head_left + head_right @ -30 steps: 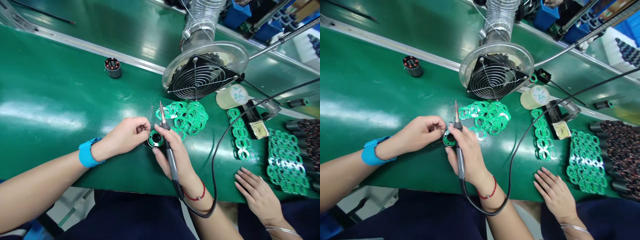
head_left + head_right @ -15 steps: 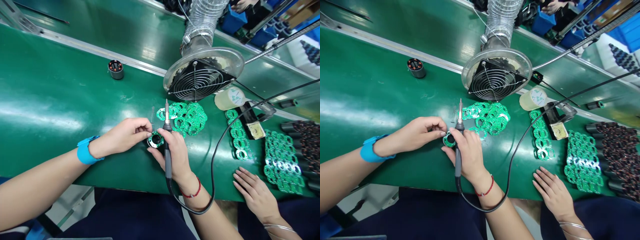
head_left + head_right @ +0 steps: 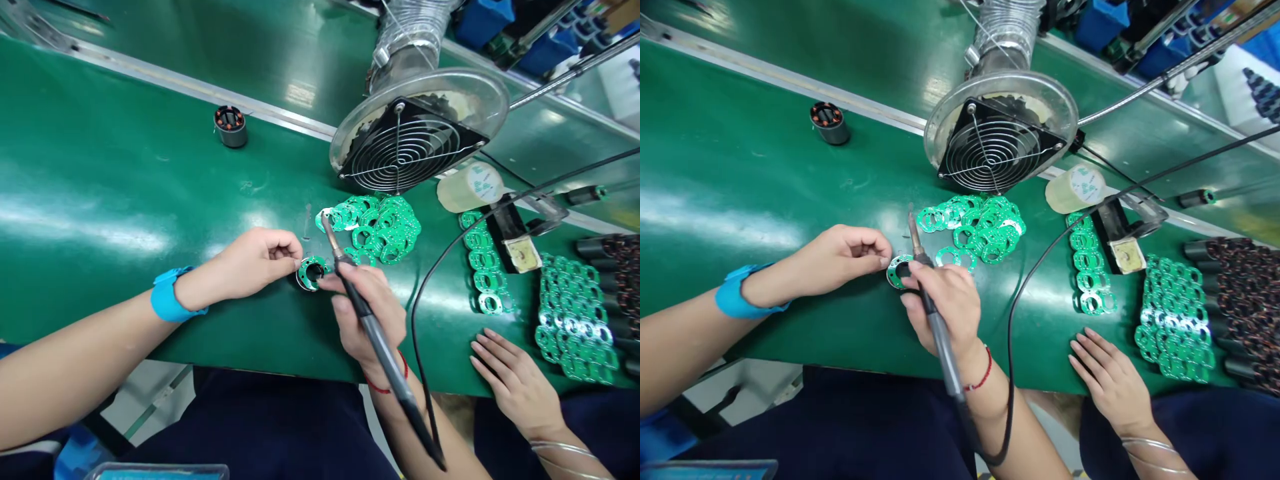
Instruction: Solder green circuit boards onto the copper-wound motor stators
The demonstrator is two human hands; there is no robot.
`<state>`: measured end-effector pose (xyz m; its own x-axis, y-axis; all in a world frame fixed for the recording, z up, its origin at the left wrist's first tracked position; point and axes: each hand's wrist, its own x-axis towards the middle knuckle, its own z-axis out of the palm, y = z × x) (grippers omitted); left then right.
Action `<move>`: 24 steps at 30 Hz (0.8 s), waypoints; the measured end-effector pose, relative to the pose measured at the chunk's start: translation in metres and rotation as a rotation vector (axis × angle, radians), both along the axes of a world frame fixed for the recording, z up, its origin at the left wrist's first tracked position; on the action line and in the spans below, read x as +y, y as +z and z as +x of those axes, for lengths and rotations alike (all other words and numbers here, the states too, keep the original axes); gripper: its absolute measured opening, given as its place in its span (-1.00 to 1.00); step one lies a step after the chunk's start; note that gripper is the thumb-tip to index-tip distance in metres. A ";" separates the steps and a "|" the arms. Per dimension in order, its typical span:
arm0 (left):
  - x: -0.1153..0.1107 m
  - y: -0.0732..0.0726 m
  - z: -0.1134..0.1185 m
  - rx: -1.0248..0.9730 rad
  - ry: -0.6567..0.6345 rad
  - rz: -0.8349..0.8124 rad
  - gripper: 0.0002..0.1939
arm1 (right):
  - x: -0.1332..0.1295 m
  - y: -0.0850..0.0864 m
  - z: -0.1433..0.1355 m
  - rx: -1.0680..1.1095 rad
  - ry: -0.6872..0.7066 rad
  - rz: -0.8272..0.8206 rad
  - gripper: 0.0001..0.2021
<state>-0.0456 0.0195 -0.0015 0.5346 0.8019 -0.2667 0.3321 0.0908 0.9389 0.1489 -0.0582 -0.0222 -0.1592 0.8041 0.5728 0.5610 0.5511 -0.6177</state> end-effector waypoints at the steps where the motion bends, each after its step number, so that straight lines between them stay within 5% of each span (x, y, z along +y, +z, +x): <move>1: 0.000 -0.001 0.000 0.006 0.002 0.004 -0.88 | -0.002 -0.001 0.001 0.068 -0.035 0.001 -0.69; 5: 0.000 -0.003 0.000 0.031 0.011 0.001 -0.89 | -0.009 -0.007 0.006 0.219 -0.077 0.050 -0.72; 18: -0.002 -0.003 0.001 0.055 0.011 0.028 -0.89 | -0.007 -0.004 0.008 0.245 0.022 0.048 -0.74; 24: -0.005 -0.003 0.001 0.080 -0.009 0.135 -0.89 | 0.005 -0.002 0.002 -0.110 0.048 -0.164 -0.58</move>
<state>-0.0447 0.0149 -0.0050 0.5235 0.8285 -0.1990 0.4065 -0.0376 0.9129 0.1509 -0.0535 -0.0247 -0.2545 0.8750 0.4118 0.6056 0.4762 -0.6375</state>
